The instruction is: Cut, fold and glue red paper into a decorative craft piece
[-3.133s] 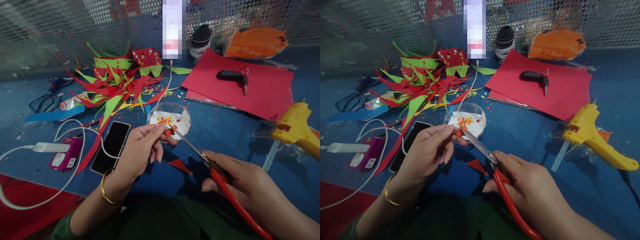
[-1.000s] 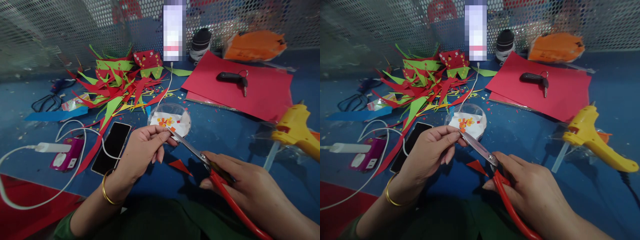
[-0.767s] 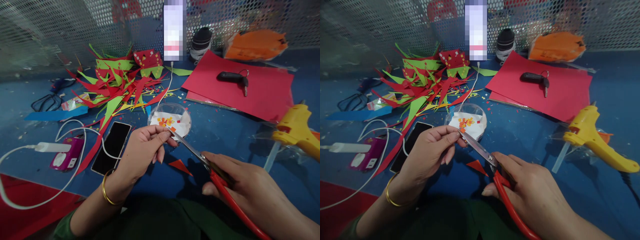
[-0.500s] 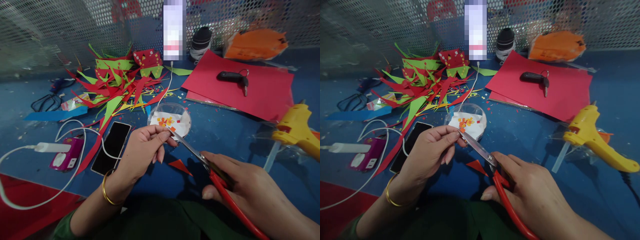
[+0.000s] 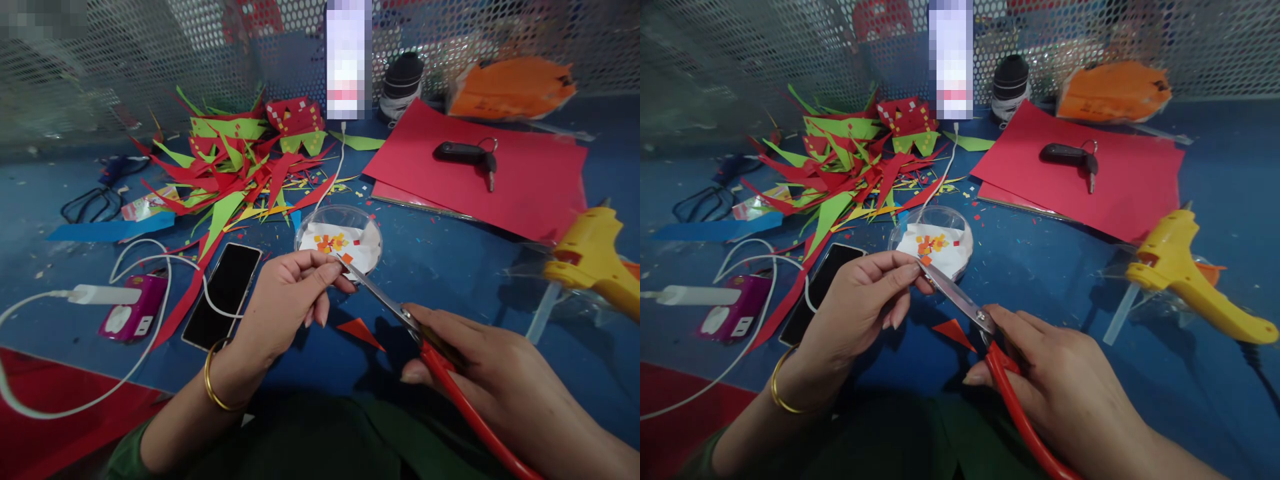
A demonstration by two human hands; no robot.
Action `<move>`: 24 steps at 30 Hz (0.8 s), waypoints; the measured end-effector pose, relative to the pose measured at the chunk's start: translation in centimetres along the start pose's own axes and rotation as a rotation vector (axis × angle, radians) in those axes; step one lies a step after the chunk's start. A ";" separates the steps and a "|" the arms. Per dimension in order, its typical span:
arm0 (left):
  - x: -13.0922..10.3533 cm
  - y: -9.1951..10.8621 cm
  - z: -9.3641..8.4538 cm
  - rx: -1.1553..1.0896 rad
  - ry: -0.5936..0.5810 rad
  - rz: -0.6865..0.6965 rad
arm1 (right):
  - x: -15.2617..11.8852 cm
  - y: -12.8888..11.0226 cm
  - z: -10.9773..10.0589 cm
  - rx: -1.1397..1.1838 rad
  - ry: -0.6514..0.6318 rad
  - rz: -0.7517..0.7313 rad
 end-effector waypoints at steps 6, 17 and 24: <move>0.0 0.2 0.1 0.005 -0.012 0.019 | 0.3 -0.2 -0.1 0.035 -0.010 0.002; 0.1 0.0 0.1 -0.053 -0.007 0.025 | 0.0 0.0 0.0 0.066 0.008 0.016; 0.1 0.1 0.2 -0.123 -0.005 0.003 | 0.2 -0.1 -0.2 0.127 0.000 0.058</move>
Point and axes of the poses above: each hand's wrist, its own x-axis towards the middle knuckle, its own z-axis out of the palm, y = z × x, the point moved 5 cm from there along x, towards the middle knuckle, and after that the axes turned 4 degrees about -z, right-handed, at the moved point
